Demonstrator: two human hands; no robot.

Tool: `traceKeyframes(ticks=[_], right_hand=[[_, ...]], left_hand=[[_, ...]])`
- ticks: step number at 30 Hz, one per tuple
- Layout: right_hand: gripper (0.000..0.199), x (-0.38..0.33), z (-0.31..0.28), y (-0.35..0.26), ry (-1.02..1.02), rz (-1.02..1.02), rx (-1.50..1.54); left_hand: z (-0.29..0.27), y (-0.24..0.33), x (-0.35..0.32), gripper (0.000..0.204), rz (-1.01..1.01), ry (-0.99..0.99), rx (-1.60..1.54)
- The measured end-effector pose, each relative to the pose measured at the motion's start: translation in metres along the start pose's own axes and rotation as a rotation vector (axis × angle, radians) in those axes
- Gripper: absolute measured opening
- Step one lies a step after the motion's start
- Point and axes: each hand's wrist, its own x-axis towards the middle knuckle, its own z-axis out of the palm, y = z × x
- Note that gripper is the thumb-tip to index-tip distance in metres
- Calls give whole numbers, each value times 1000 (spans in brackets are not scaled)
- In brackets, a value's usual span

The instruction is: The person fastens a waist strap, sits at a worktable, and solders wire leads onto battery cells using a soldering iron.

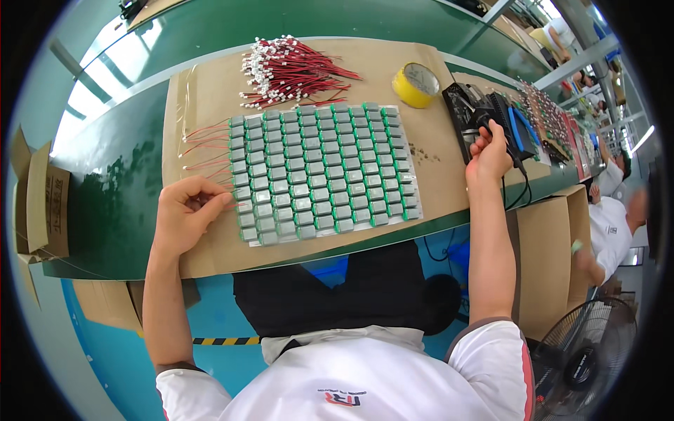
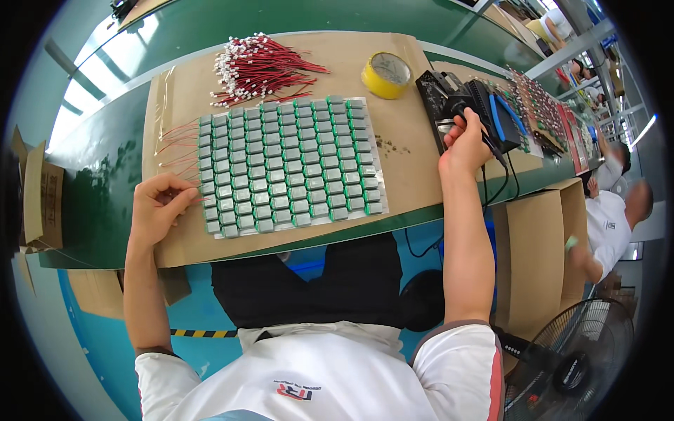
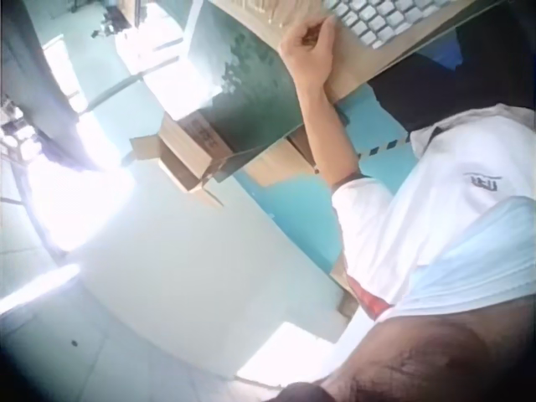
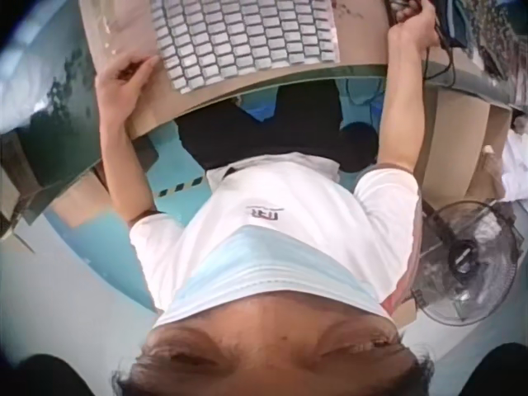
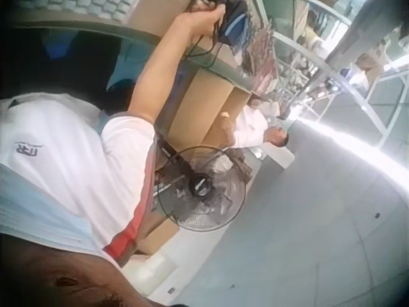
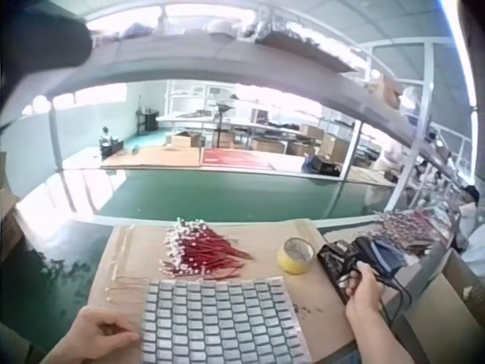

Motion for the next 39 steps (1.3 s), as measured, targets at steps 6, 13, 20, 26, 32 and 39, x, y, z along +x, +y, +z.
traceKeyframes(ticks=[6, 13, 20, 26, 32, 39], right_hand=[[16, -9, 2, 4, -57, -119, -118], [18, 2, -17, 15, -77, -301, -122], [30, -39, -87, -41, -321, -557, -208], [57, -90, -6, -43, -1226, -570, -186], [38, -143, 88, -21, -1843, -626, -258], [37, -165, 87, 9, -1878, -547, -210]], left_hand=[[2, 3, 0, 5, -46, 11, -34], [-4, -1, -6, 9, -44, 37, -13], [-3, 8, 0, 12, -94, 29, -40], [-7, -2, -2, 10, -48, 57, -34], [-5, -4, -3, 10, -112, 74, -111], [-5, -3, -2, 9, -98, 53, -96]])
